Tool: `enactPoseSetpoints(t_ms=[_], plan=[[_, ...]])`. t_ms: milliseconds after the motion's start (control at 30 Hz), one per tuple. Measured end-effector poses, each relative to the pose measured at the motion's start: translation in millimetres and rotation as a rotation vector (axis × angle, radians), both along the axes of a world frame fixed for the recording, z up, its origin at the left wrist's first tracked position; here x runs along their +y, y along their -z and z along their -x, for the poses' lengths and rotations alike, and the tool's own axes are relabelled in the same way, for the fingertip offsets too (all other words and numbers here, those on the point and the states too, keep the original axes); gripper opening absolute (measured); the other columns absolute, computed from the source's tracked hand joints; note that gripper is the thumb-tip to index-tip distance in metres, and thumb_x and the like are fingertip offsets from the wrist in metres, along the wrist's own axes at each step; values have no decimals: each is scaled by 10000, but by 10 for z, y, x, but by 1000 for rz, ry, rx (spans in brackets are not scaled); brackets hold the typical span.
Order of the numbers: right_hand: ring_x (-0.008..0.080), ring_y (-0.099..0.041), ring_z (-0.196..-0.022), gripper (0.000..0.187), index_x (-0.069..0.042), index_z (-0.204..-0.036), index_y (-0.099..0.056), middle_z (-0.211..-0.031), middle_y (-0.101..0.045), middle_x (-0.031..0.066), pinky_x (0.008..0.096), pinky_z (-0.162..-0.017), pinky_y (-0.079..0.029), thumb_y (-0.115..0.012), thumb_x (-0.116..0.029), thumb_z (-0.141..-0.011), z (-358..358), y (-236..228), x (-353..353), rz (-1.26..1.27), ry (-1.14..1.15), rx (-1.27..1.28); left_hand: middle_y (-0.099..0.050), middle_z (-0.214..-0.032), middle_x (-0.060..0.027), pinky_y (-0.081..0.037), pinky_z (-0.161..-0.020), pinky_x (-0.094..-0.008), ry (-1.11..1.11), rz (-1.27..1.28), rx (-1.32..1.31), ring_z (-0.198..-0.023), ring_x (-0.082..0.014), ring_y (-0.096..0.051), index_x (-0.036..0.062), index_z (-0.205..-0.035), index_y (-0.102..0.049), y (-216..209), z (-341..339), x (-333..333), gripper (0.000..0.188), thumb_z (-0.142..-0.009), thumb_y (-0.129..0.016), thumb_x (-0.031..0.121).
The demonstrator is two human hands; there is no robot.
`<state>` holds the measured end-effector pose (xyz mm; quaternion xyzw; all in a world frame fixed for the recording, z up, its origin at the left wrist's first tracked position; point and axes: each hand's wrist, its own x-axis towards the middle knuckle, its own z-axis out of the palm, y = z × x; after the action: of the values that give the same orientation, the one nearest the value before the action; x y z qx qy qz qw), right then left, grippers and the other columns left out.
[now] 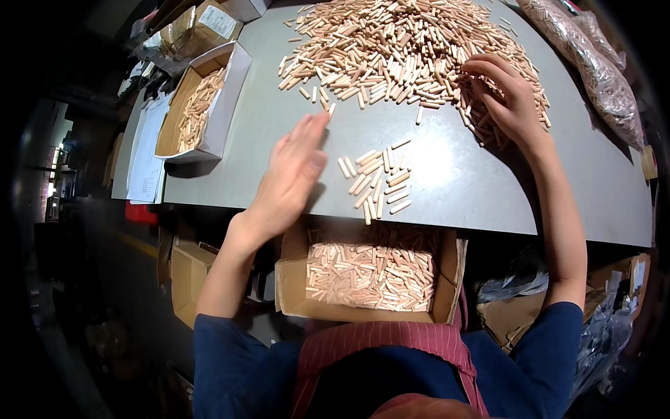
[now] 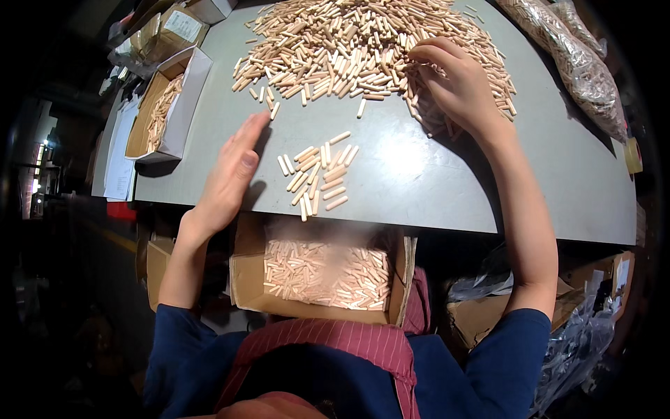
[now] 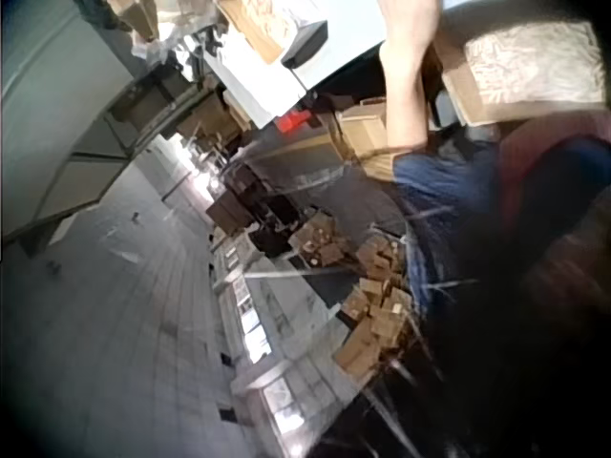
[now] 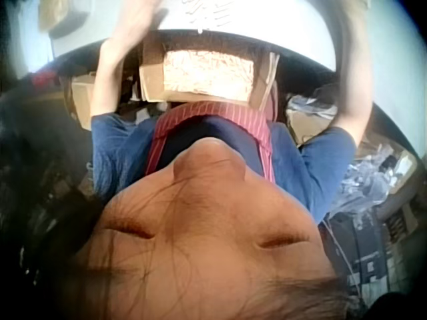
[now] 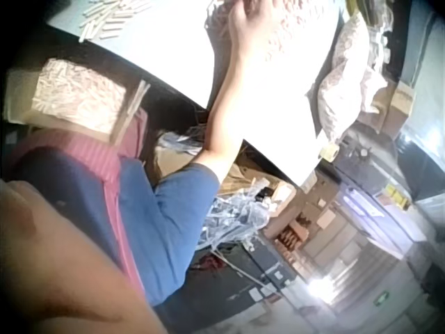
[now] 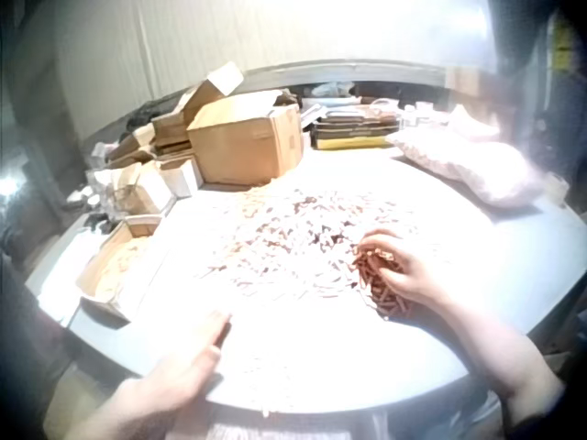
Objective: The person repeatedly scoops small wooden pegs from a large pile on a table and places them into a cardboard box below. The hands move in a rhythmic, repetitive motion, transferring the pegs from the table surface into the box.
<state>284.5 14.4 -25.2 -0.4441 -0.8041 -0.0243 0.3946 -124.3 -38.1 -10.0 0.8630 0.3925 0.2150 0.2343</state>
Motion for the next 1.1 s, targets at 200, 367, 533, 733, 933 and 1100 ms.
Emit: enactPoseSetpoints(t_ms=[200,367,533,733,933,1100], plan=[[314,-727,-1078,206,-38,-1176,-737,-1192,-727,102,380,-925,-578,-675,-65,-981,12,4,14,0,-11,-2,-508,-1622,-204,-223,-1281,-447,-34,74,-157,-1562,-375,-382,-17,-1592,-467,56,56,-33,633,-1171,-344,439],[297,-737,-1062,233,-26,-1190,-726,-1168,-726,110,372,-916,-582,-659,-31,-967,-9,5,25,8,-19,12,-524,-1608,-204,-243,-1275,-449,-14,45,-128,-1546,-352,-406,-14,-1581,-486,46,-5,-20,623,-1166,-362,434],[295,-740,-1051,223,-24,-1187,-725,-1157,-728,115,367,-907,-585,-656,-28,-975,-10,16,25,30,-31,37,-522,-1608,-210,-269,-1268,-460,20,63,-140,-1540,-365,-411,-21,-1573,-493,60,21,-14,600,-1160,-394,403],[295,-743,-1034,212,-17,-1186,-725,-1141,-724,118,366,-888,-591,-655,-30,-987,12,1,6,34,-44,33,-508,-1618,-210,-249,-1284,-449,195,100,-166,-1542,-370,-413,-33,-1587,-474,78,-122,-11,646,-1169,-355,444],[275,-750,-1009,195,-11,-1184,-722,-1134,-720,116,354,-872,-594,-640,-24,-1008,22,-1,6,33,-41,46,-485,-1631,-219,-266,-1284,-415,280,352,-282,-1554,-340,-408,-51,-1600,-441,-8,-402,-23,677,-1171,-330,462],[264,-749,-978,188,0,-1182,-717,-1144,-719,112,350,-856,-596,-644,-23,-1010,-3,-6,2,8,-29,19,-493,-1628,-202,-297,-1288,-414,306,775,-650,-1531,-318,-447,-59,-1583,-453,26,-651,128,709,-1172,-275,490]])
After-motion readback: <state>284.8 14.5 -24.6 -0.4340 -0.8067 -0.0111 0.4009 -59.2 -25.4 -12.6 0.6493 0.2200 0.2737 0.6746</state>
